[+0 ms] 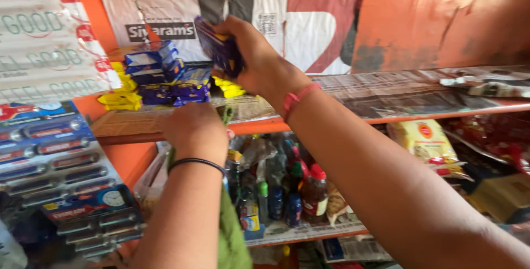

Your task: The person repeatedly picks up small packaged items from a cluttered surface, wipes them with a green cloth, and places them onto a shelf. The person handles multiple items one at a time, moving between the surface and the shelf.

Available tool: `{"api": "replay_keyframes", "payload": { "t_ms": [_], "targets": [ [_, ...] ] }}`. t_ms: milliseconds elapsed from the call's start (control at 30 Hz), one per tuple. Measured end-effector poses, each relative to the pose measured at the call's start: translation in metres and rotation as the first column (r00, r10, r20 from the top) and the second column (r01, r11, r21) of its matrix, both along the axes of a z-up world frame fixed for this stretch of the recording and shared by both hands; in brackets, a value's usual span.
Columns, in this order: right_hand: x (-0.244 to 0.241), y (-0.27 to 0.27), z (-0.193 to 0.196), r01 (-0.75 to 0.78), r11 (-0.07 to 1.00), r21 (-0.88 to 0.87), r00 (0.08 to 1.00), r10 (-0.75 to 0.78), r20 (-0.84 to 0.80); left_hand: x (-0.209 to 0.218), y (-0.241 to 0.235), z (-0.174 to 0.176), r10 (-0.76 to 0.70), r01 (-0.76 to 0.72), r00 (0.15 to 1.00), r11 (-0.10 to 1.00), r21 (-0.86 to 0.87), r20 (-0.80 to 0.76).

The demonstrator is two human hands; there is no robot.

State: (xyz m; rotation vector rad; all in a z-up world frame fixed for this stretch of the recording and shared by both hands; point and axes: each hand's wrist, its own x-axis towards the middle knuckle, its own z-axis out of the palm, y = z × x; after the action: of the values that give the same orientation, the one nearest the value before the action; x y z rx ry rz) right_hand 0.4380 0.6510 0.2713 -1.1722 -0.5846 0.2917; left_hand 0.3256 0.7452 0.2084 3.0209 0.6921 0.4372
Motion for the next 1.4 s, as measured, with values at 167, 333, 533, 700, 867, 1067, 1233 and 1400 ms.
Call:
{"api": "replay_keyframes", "payload": {
  "t_ms": [167,333,533,700,867,1067,1233,1400],
  "targets": [
    [0.028,0.071,-0.002,0.798,0.499,-0.338,0.533,-0.325,0.781,0.006,0.003,-0.001,0.005,-0.005,0.999,1.0,0.003,0.041],
    [0.04,0.097,-0.047,0.958,0.259,-0.124,0.179,-0.2,0.963,0.015,0.003,0.003,0.008,-0.003,0.999,0.994,-0.106,0.044],
    [0.036,0.09,-0.026,0.829,0.418,-0.373,0.39,0.047,0.92,0.014,0.005,0.011,0.019,-0.026,0.997,0.995,-0.099,-0.074],
    [0.027,0.076,-0.039,0.852,0.466,-0.239,0.296,-0.053,0.954,0.017,0.003,0.008,0.06,-0.059,0.998,0.993,-0.105,0.005],
    [0.04,0.072,-0.039,0.805,0.46,-0.374,0.347,0.145,0.927,0.013,0.002,0.012,0.069,-0.071,0.997,0.991,-0.109,-0.025],
    [0.006,0.022,-0.062,0.709,0.657,-0.257,0.344,-0.004,0.939,0.001,-0.005,0.01,0.034,-0.034,0.999,0.999,-0.007,0.0],
    [-0.05,-0.046,-0.089,0.771,0.327,-0.546,0.534,0.135,0.835,0.01,0.008,-0.01,-0.036,0.028,0.994,0.997,0.072,0.108],
    [-0.072,-0.111,-0.125,0.963,0.266,-0.045,0.043,0.014,0.999,0.022,0.028,-0.025,-0.05,0.03,0.993,0.983,0.18,0.11]
  ]
}}
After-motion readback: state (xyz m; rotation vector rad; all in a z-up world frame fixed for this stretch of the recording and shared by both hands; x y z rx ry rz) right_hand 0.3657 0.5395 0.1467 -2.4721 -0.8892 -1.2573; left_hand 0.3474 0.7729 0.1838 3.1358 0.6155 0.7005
